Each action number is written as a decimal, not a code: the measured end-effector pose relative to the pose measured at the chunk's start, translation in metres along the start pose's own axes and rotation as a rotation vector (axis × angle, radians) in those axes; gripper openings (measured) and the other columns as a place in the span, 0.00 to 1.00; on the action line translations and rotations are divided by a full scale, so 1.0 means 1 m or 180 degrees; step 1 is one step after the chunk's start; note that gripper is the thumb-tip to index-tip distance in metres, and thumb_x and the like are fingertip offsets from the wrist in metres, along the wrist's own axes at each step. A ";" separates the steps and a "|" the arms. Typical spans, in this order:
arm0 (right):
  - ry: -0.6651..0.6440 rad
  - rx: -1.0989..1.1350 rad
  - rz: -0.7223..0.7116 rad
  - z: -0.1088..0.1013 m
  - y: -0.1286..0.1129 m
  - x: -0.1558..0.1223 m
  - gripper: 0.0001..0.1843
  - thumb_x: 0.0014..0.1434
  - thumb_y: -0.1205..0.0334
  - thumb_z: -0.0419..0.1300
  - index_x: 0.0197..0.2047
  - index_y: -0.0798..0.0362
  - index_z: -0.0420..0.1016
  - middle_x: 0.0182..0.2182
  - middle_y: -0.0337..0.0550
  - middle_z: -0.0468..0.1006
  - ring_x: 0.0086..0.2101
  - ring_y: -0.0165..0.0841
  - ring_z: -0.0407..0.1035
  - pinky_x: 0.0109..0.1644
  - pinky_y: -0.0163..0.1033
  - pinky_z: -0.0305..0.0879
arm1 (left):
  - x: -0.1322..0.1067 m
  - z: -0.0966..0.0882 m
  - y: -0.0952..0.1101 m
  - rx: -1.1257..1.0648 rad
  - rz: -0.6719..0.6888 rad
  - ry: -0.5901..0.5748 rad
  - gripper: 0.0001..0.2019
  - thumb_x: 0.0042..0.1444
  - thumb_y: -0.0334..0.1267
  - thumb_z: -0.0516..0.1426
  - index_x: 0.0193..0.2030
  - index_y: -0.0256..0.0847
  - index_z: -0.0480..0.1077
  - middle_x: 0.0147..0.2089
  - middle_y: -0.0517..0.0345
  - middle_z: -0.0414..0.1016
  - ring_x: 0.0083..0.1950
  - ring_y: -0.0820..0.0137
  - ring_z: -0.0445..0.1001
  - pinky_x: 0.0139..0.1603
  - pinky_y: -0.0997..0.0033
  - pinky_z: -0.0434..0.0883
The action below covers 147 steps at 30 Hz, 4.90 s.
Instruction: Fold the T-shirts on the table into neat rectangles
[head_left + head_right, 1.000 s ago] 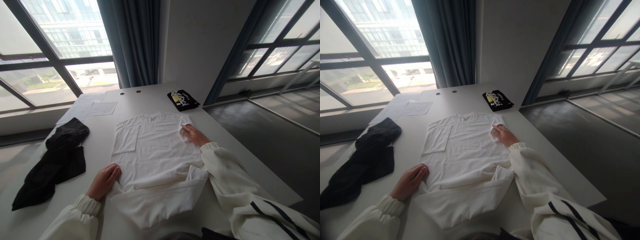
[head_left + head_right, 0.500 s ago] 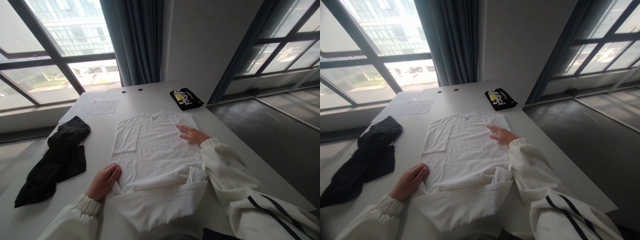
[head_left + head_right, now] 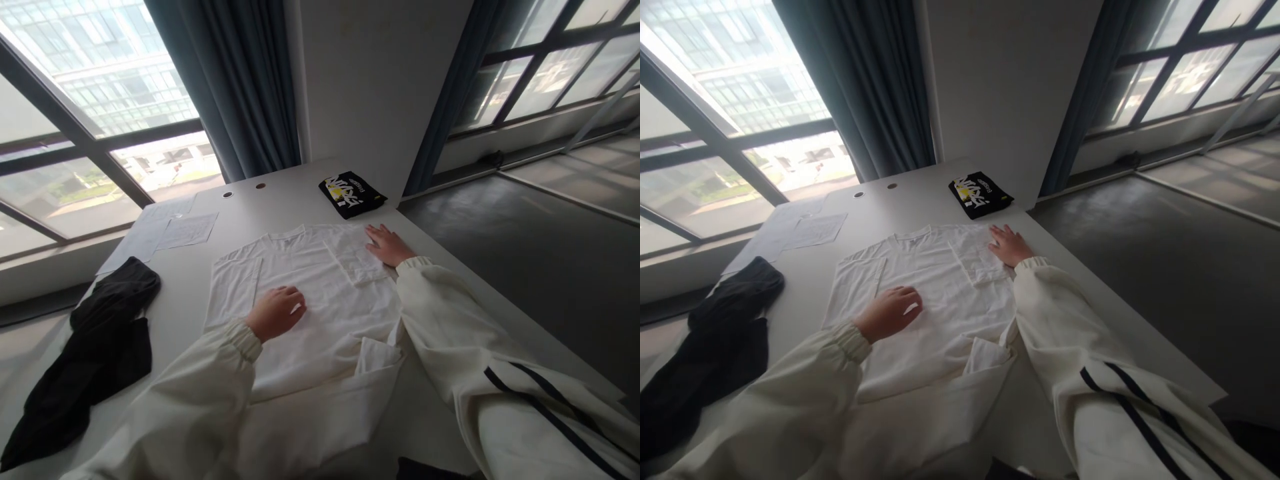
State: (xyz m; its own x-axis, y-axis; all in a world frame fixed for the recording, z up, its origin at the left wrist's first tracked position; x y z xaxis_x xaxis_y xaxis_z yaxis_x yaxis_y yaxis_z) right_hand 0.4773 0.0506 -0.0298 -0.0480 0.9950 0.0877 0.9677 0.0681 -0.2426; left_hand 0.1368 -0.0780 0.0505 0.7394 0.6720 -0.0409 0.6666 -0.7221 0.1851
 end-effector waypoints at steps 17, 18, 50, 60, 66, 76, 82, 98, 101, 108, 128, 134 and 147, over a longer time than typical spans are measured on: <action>0.0230 -0.0124 -0.0383 -0.008 0.000 0.036 0.37 0.74 0.47 0.44 0.81 0.50 0.50 0.79 0.45 0.49 0.76 0.53 0.42 0.75 0.66 0.47 | 0.126 0.060 0.059 -0.0096 0.0018 0.0526 0.26 0.74 0.52 0.50 0.75 0.53 0.65 0.80 0.54 0.58 0.80 0.53 0.54 0.79 0.43 0.55; 0.0183 -0.0165 -0.0601 -0.006 -0.012 0.034 0.37 0.74 0.47 0.44 0.81 0.48 0.50 0.79 0.45 0.50 0.76 0.52 0.42 0.76 0.66 0.45 | 0.127 0.060 0.059 -0.0098 0.0022 0.0517 0.26 0.74 0.53 0.50 0.75 0.53 0.64 0.80 0.54 0.58 0.80 0.53 0.53 0.79 0.43 0.55; -0.0200 -0.0471 -0.0247 0.011 -0.013 -0.135 0.36 0.74 0.44 0.44 0.81 0.39 0.48 0.78 0.45 0.50 0.76 0.53 0.47 0.75 0.71 0.45 | 0.134 0.067 0.045 -0.0274 -0.0375 0.0644 0.28 0.73 0.55 0.47 0.76 0.56 0.62 0.81 0.55 0.55 0.82 0.50 0.50 0.79 0.34 0.48; -0.0163 -0.0271 -0.0376 0.000 -0.023 -0.131 0.31 0.75 0.46 0.46 0.77 0.37 0.59 0.77 0.46 0.55 0.75 0.51 0.50 0.74 0.70 0.49 | 0.133 0.073 0.039 -0.0326 -0.0538 0.0481 0.29 0.72 0.58 0.46 0.77 0.59 0.59 0.83 0.55 0.50 0.83 0.48 0.46 0.78 0.27 0.42; -0.0093 -0.0138 -0.0445 -0.003 -0.025 -0.125 0.28 0.76 0.48 0.44 0.74 0.39 0.67 0.75 0.46 0.61 0.73 0.49 0.55 0.74 0.68 0.53 | 0.116 0.055 0.018 -0.0369 -0.0554 0.0415 0.31 0.74 0.55 0.45 0.81 0.55 0.50 0.85 0.53 0.40 0.83 0.50 0.43 0.77 0.31 0.48; 0.0406 0.0147 -0.0459 -0.014 -0.017 -0.117 0.28 0.74 0.52 0.44 0.66 0.40 0.78 0.67 0.42 0.75 0.69 0.46 0.64 0.73 0.63 0.60 | -0.047 0.022 -0.254 -0.0004 -0.2606 0.0282 0.32 0.73 0.50 0.39 0.80 0.44 0.54 0.83 0.49 0.46 0.83 0.52 0.46 0.78 0.37 0.51; 0.0190 -0.0138 -0.0495 -0.006 -0.025 -0.107 0.28 0.73 0.51 0.48 0.71 0.41 0.72 0.71 0.45 0.68 0.70 0.49 0.61 0.73 0.64 0.59 | -0.066 0.035 -0.276 -0.0002 -0.2769 0.0144 0.35 0.72 0.51 0.36 0.82 0.41 0.47 0.84 0.50 0.40 0.84 0.53 0.40 0.78 0.34 0.48; -0.0182 -0.0173 -0.0682 0.021 -0.074 -0.037 0.32 0.75 0.48 0.47 0.77 0.45 0.61 0.76 0.49 0.57 0.74 0.50 0.53 0.74 0.68 0.51 | -0.099 0.030 -0.338 0.0140 -0.3149 0.0237 0.38 0.71 0.53 0.37 0.82 0.34 0.48 0.84 0.45 0.39 0.83 0.50 0.43 0.77 0.34 0.52; -0.0086 -0.0194 -0.0589 0.023 -0.070 -0.033 0.32 0.75 0.49 0.47 0.76 0.50 0.63 0.77 0.51 0.55 0.74 0.50 0.54 0.74 0.64 0.54 | -0.097 0.031 -0.347 0.0166 -0.3112 0.0277 0.37 0.71 0.53 0.37 0.81 0.35 0.49 0.84 0.45 0.40 0.83 0.50 0.43 0.77 0.35 0.52; -0.0045 -0.0210 -0.0609 0.028 -0.067 -0.030 0.31 0.75 0.50 0.47 0.77 0.46 0.61 0.77 0.45 0.56 0.74 0.52 0.53 0.73 0.66 0.54 | -0.091 0.032 -0.361 0.0134 -0.3044 0.0384 0.37 0.72 0.53 0.36 0.82 0.38 0.49 0.84 0.48 0.39 0.84 0.52 0.42 0.77 0.33 0.51; 0.0033 -0.0235 -0.0503 0.031 -0.076 0.033 0.33 0.73 0.49 0.50 0.77 0.48 0.61 0.77 0.43 0.56 0.75 0.57 0.47 0.74 0.65 0.52 | -0.054 0.016 -0.407 0.0109 -0.2967 0.0423 0.36 0.72 0.51 0.38 0.81 0.34 0.49 0.83 0.41 0.41 0.83 0.47 0.43 0.76 0.28 0.49; 0.0187 0.0080 -0.0636 0.029 -0.073 0.041 0.33 0.72 0.48 0.52 0.74 0.52 0.68 0.76 0.48 0.58 0.76 0.58 0.44 0.76 0.65 0.50 | -0.049 -0.005 -0.384 0.0515 -0.2980 0.0598 0.37 0.72 0.50 0.39 0.81 0.29 0.47 0.84 0.38 0.39 0.83 0.45 0.39 0.78 0.28 0.38; 0.0259 0.1296 -0.2048 -0.020 -0.173 -0.135 0.26 0.73 0.41 0.55 0.63 0.46 0.80 0.63 0.50 0.77 0.69 0.48 0.62 0.74 0.61 0.58 | -0.178 0.015 -0.092 -0.0290 -0.0464 0.0796 0.20 0.74 0.50 0.51 0.66 0.52 0.72 0.71 0.51 0.71 0.69 0.58 0.71 0.71 0.53 0.66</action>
State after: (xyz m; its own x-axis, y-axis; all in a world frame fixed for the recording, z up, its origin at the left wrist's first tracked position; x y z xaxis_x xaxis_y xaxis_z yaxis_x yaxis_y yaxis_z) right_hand 0.3217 -0.0966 0.0200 -0.5377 0.7426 0.3992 0.5869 0.6696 -0.4551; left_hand -0.0550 -0.1339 0.0257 0.5827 0.7952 0.1673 0.7444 -0.6049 0.2827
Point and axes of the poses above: each hand's wrist, its own x-axis towards the middle knuckle, its own z-axis out of the palm, y = z × x, the point moved 9 cm from there along x, towards the middle knuckle
